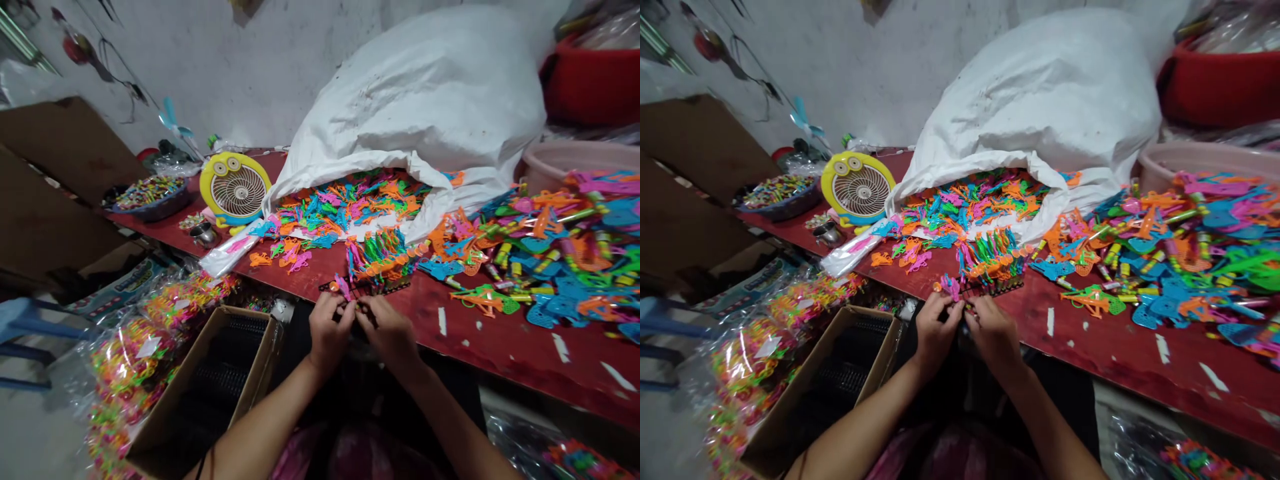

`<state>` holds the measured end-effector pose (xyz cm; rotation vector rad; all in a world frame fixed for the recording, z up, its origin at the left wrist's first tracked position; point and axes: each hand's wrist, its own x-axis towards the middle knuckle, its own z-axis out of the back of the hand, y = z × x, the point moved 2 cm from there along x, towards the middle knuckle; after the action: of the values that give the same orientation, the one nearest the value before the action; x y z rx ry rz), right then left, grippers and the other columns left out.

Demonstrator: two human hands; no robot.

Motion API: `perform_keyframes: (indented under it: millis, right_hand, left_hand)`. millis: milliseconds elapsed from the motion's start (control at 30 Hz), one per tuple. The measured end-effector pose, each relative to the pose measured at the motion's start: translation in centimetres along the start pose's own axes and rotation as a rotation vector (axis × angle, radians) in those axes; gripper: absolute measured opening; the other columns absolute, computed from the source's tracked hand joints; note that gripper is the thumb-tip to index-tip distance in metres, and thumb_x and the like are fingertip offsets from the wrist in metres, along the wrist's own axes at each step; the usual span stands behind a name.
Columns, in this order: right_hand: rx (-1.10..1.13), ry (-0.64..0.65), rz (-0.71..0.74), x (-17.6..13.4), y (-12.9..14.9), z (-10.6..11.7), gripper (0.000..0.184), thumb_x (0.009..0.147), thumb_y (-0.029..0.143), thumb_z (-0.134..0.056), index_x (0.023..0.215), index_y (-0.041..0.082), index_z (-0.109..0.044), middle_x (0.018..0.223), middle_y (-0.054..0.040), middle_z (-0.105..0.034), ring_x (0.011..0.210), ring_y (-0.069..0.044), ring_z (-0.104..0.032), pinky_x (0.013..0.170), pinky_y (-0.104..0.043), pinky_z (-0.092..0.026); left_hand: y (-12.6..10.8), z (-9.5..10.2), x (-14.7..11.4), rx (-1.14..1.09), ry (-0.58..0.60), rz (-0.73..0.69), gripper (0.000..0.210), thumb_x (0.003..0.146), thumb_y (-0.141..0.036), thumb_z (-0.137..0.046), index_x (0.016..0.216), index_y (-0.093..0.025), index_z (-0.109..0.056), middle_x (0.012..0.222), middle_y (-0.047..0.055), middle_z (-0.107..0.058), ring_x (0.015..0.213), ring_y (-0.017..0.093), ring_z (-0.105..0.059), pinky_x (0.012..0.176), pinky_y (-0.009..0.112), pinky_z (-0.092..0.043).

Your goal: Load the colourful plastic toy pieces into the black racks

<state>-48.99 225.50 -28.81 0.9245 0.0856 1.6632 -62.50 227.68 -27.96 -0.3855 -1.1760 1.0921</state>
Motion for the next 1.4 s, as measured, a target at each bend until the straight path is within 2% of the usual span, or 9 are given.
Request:
perform_keyframes:
  millis: [167, 267, 467, 633, 800, 900, 1067, 1267, 1400]
  right_hand:
    - [0.228, -0.229, -0.380, 0.5, -3.8, 3.2, 0.023, 0.089, 0.034, -0.053, 0.103, 0.020, -0.065, 0.082, -0.0033, -0.067, 0.070, -0.016, -0.061, 0.065, -0.028, -0.047]
    - [0.273, -0.291, -0.491, 1.2, -6.3, 4.2, 0.026, 0.086, 0.037, -0.055, 0.103, 0.019, -0.064, 0.074, -0.0019, -0.064, 0.063, -0.015, -0.057, 0.060, -0.028, -0.046]
    - [0.271, -0.276, -0.517, 2.1, -8.3, 3.6, 0.026, 0.080, 0.032, -0.055, 0.100, 0.017, -0.063, 0.083, -0.0047, -0.065, 0.067, -0.016, -0.057, 0.066, -0.031, -0.048]
    - [0.174, -0.358, -0.455, 2.8, -8.6, 3.2, 0.037, 0.076, 0.024, -0.054, 0.112, 0.016, -0.060, 0.098, -0.0091, -0.063, 0.082, -0.019, -0.060, 0.080, -0.035, -0.048]
    - [0.208, -0.226, -0.465, 3.7, -8.6, 2.8, 0.037, 0.074, 0.025, -0.052, 0.108, 0.015, -0.063, 0.083, -0.0050, -0.064, 0.063, -0.017, -0.054, 0.066, -0.032, -0.047]
    - [0.248, -0.206, -0.464, 3.6, -8.5, 2.7, 0.033, 0.074, 0.027, -0.051, 0.101, 0.016, -0.065, 0.075, -0.0031, -0.063, 0.059, -0.016, -0.052, 0.062, -0.030, -0.045]
    - [0.238, -0.223, -0.431, 3.3, -8.4, 2.6, 0.032, 0.073, 0.025, -0.051, 0.101, 0.016, -0.065, 0.081, -0.0047, -0.066, 0.064, -0.016, -0.055, 0.065, -0.030, -0.044]
    - [0.215, -0.236, -0.389, 3.2, -8.6, 2.3, 0.031, 0.076, 0.022, -0.050, 0.103, 0.016, -0.065, 0.086, -0.0050, -0.065, 0.070, -0.017, -0.056, 0.069, -0.030, -0.044]
    - [0.148, -0.219, -0.356, 3.2, -8.6, 2.3, 0.027, 0.077, 0.020, -0.049, 0.098, 0.016, -0.066, 0.083, -0.0056, -0.063, 0.074, -0.019, -0.056, 0.070, -0.030, -0.042]
  left_hand:
    - [0.2, -0.3, 0.4, -0.078, -0.103, 0.087, 0.017, 0.084, -0.027, -0.065, 0.070, -0.017, -0.064, 0.065, 0.000, -0.059, 0.060, 0.010, -0.055, 0.061, 0.022, -0.047]
    - [0.4, -1.4, 0.0, -0.121, -0.113, 0.137, 0.017, 0.082, -0.029, -0.067, 0.073, -0.016, -0.067, 0.065, 0.001, -0.062, 0.061, 0.011, -0.058, 0.062, 0.023, -0.048]
    - [0.9, -2.1, -0.2, -0.095, -0.083, 0.116, 0.019, 0.082, -0.032, -0.068, 0.073, -0.016, -0.068, 0.066, 0.000, -0.064, 0.060, 0.011, -0.058, 0.061, 0.023, -0.047]
    - [0.4, -1.8, -0.6, 0.076, -0.116, -0.078, 0.024, 0.085, -0.036, -0.065, 0.069, -0.017, -0.065, 0.062, 0.001, -0.063, 0.059, 0.012, -0.057, 0.060, 0.024, -0.047]
    - [0.2, -2.2, -0.7, 0.182, -0.107, -0.215, 0.025, 0.088, -0.035, -0.062, 0.070, -0.018, -0.063, 0.063, 0.002, -0.062, 0.060, 0.013, -0.058, 0.061, 0.026, -0.047]
    - [0.2, -2.4, -0.2, 0.197, -0.072, -0.218, 0.019, 0.089, -0.031, -0.062, 0.074, -0.019, -0.062, 0.065, 0.001, -0.061, 0.062, 0.013, -0.056, 0.063, 0.026, -0.045]
    - [-0.2, -2.5, 0.4, 0.217, 0.032, -0.217, 0.017, 0.091, -0.029, -0.059, 0.077, -0.018, -0.061, 0.068, 0.002, -0.059, 0.067, 0.014, -0.054, 0.067, 0.027, -0.044]
    - [-0.2, -2.6, 1.1, 0.219, 0.068, -0.151, 0.021, 0.092, -0.033, -0.057, 0.078, -0.018, -0.062, 0.068, 0.001, -0.058, 0.065, 0.013, -0.053, 0.065, 0.026, -0.043]
    - [0.1, -2.9, 1.5, 0.163, 0.102, -0.116, 0.019, 0.092, -0.032, -0.057, 0.084, -0.018, -0.066, 0.073, 0.003, -0.062, 0.070, 0.014, -0.057, 0.070, 0.026, -0.045]
